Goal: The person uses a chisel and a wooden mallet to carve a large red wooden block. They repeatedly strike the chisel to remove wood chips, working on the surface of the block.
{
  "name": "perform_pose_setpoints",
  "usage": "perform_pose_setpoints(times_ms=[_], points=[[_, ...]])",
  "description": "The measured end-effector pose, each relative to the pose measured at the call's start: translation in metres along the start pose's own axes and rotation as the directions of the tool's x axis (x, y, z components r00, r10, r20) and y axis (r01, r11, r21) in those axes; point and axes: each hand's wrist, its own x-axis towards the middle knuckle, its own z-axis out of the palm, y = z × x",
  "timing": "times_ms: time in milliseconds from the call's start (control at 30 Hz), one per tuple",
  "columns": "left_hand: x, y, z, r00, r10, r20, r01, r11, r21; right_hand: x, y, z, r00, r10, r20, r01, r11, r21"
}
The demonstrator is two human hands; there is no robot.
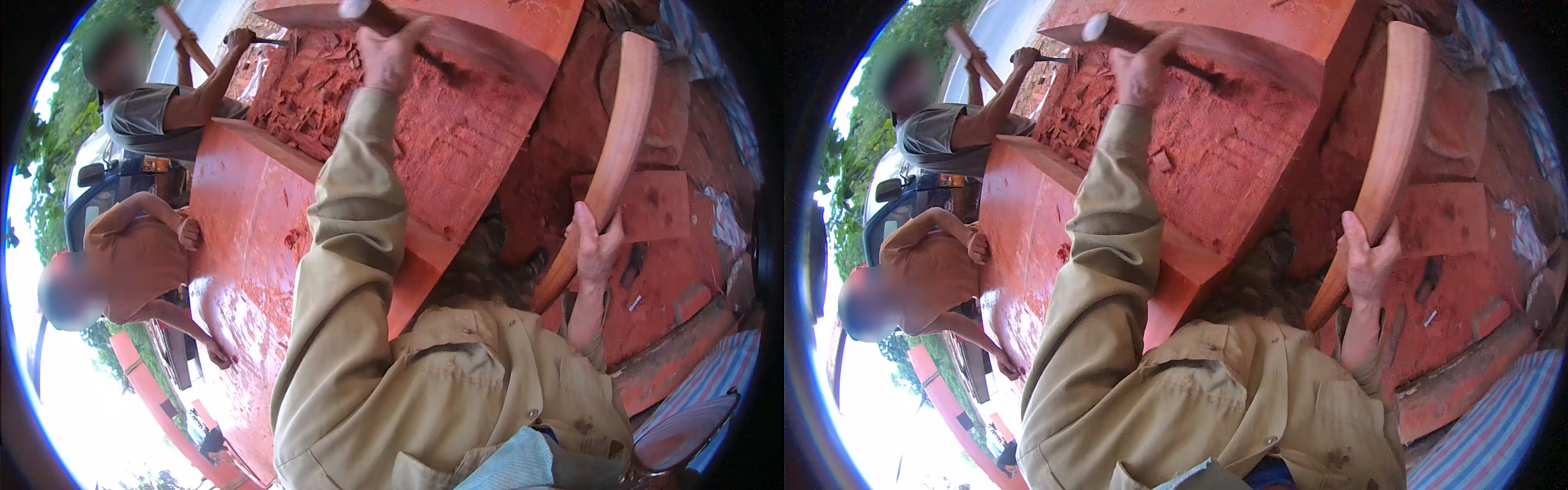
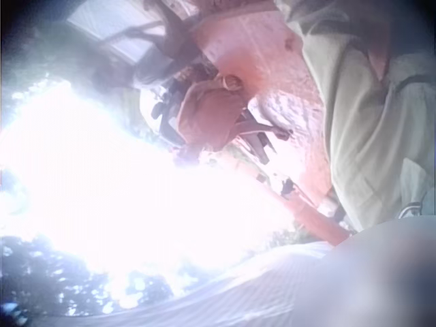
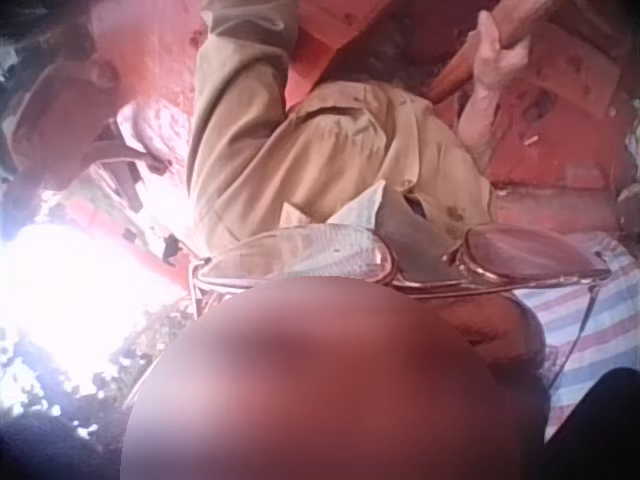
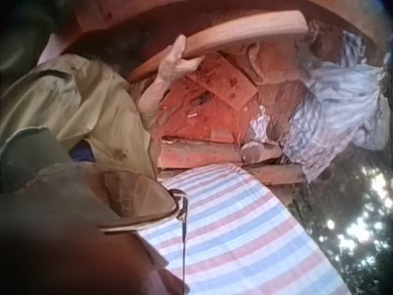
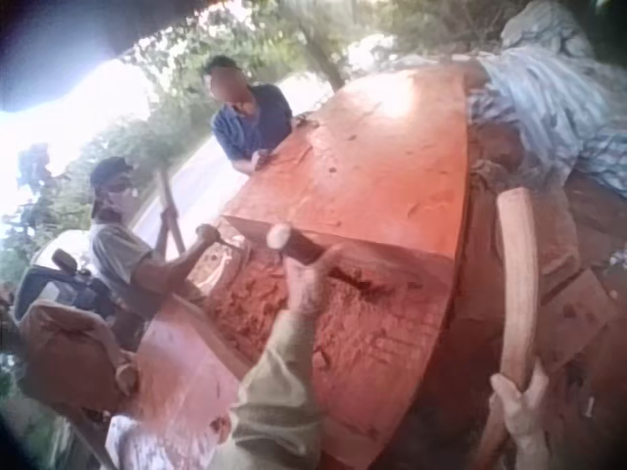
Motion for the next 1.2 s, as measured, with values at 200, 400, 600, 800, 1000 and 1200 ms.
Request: perform_pose_setpoints(times_ms=[200,400,600,800,1000,1200], points=[[-0.025,0.018,0.023,0.971,0.023,0.240,-0.081,0.969,0.233,-0.025,0.004,-0.045,0.996,0.063,-0.062,-0.063,0.998,0.010],[-0.043,-0.009,0.000,0.948,0.198,0.249,-0.301,0.815,0.495,-0.043,0.022,-0.080,0.983,0.160,-0.093,-0.152,0.984,0.088],[-0.180,0.007,0.134,0.715,0.182,0.675,-0.486,0.824,0.293,-0.045,0.023,-0.086,0.960,0.215,-0.179,-0.183,0.966,0.180],[-0.132,0.032,0.092,0.778,0.151,0.609,-0.568,0.583,0.581,-0.028,0.030,-0.080,0.974,0.076,-0.213,-0.051,0.991,0.125],[-0.090,-0.037,-0.013,0.829,0.007,0.559,-0.473,0.544,0.693,-0.023,0.025,-0.041,0.990,0.114,-0.088,-0.105,0.989,0.108],[-0.060,-0.062,-0.039,0.786,-0.017,0.618,-0.514,0.539,0.667,-0.014,0.019,-0.006,0.996,0.085,-0.002,-0.084,0.994,0.065]])
